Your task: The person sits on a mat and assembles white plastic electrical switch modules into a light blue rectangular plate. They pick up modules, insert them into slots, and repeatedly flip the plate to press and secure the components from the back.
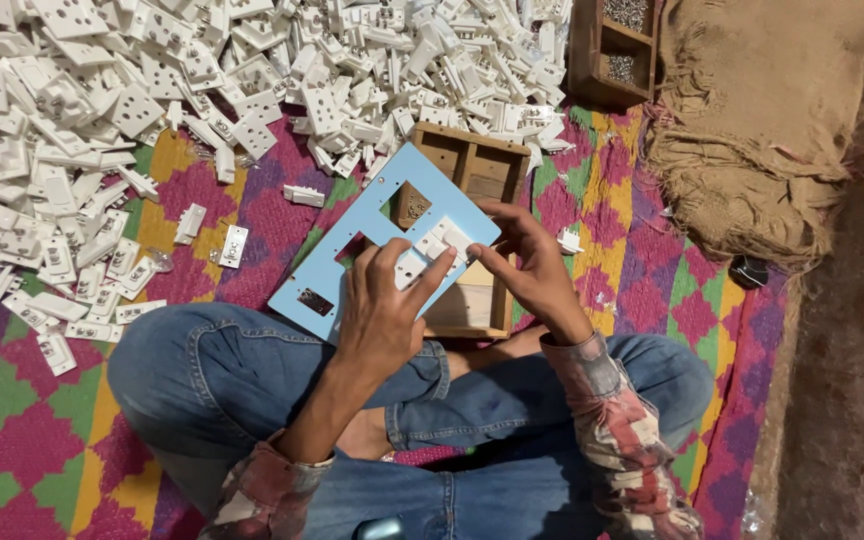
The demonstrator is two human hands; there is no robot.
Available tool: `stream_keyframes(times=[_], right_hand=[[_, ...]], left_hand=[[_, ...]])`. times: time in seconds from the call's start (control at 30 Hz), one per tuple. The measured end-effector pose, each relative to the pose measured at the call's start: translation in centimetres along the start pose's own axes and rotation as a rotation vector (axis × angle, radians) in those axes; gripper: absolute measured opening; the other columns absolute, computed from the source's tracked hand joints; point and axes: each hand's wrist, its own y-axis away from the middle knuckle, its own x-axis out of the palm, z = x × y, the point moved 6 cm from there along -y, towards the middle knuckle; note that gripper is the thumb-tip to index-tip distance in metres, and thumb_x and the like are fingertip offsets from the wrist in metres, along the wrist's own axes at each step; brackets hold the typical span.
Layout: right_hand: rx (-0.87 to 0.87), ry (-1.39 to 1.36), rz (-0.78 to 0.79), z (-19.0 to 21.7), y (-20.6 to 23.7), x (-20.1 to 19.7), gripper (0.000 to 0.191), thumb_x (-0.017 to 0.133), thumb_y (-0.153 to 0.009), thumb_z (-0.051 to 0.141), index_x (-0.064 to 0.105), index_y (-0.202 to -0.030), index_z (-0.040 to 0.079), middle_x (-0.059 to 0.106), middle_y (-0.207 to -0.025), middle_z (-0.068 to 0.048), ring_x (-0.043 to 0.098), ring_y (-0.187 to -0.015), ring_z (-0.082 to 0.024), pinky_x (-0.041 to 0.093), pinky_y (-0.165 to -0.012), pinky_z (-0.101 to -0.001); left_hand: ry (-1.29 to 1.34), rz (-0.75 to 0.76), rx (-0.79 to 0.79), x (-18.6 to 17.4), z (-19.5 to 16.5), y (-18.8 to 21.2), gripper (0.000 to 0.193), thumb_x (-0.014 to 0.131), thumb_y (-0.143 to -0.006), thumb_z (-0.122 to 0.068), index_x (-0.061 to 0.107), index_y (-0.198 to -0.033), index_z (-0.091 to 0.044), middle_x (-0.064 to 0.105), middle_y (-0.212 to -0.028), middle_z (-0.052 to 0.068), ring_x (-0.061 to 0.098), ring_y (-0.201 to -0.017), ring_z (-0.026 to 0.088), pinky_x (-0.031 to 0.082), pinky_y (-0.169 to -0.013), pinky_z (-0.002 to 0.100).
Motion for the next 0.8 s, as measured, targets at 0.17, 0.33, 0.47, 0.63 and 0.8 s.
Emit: stream_keyframes(times=[0.17,0.33,0.47,0.63,0.8], right_hand=[[-0.028,-0.072,0.029,-1.0,-0.1,-0.5,0.039,0.068,-0.101,0.008,0.059,-0.138,0.001,0.067,-0.132,-0.009,0.067,-0.115,-0.014,0.058,-0.090,-0.0279],[0.137,0.277,-0.262,-4.6,-1.8,-5.1,0.028,0.057,-0.105,0.016,0.069,-0.129,0.008,0.078,-0.109,-0.010,0.074,-0.084,-0.016,0.060,-0.068,-0.0303],[-0.022,0.658,-0.229,-6.1,-2.9,-5.1,0.019,0.068,-0.097,0.011,0.076,-0.113,0.006,0.077,-0.104,-0.012,0.075,-0.086,-0.022,0.059,-0.073,-0.0354],[-0.183,0.932,-0.101,-7.8,-3.7,-1.0,0.017,0.076,-0.082,0.009,0.080,-0.099,0.010,0.074,-0.095,-0.011,0.069,-0.090,-0.035,0.055,-0.077,-0.0459],[-0.110,1.041,-0.089,-9.0,-4.6,-0.8,0.020,0.074,-0.081,0.004,0.081,-0.097,0.012,0.072,-0.092,-0.010,0.068,-0.091,-0.033,0.054,-0.077,-0.0466]], left_hand=[[0.014,0.018,-0.013,0.0,0.1,0.2,0.097,0.081,-0.065,-0.004,0.049,-0.153,-0.031,0.038,-0.139,0.013,0.039,-0.128,0.035,0.041,-0.102,0.050],[-0.033,-0.033,-0.044,-0.5,1.3,0.0,0.099,0.085,-0.063,-0.009,0.049,-0.153,-0.030,0.037,-0.139,0.014,0.039,-0.125,0.035,0.040,-0.107,0.050],[-0.064,-0.076,-0.111,-1.8,2.3,-0.2,0.100,0.088,-0.061,-0.012,0.051,-0.152,-0.029,0.037,-0.138,0.014,0.039,-0.125,0.035,0.038,-0.107,0.051],[-0.068,-0.080,-0.149,-3.1,2.5,-0.5,0.101,0.089,-0.061,-0.012,0.051,-0.153,-0.028,0.038,-0.139,0.014,0.038,-0.124,0.036,0.038,-0.106,0.051],[-0.084,-0.083,-0.124,-2.7,1.6,-0.7,0.099,0.087,-0.062,-0.011,0.052,-0.153,-0.030,0.038,-0.138,0.013,0.039,-0.124,0.036,0.039,-0.107,0.050]])
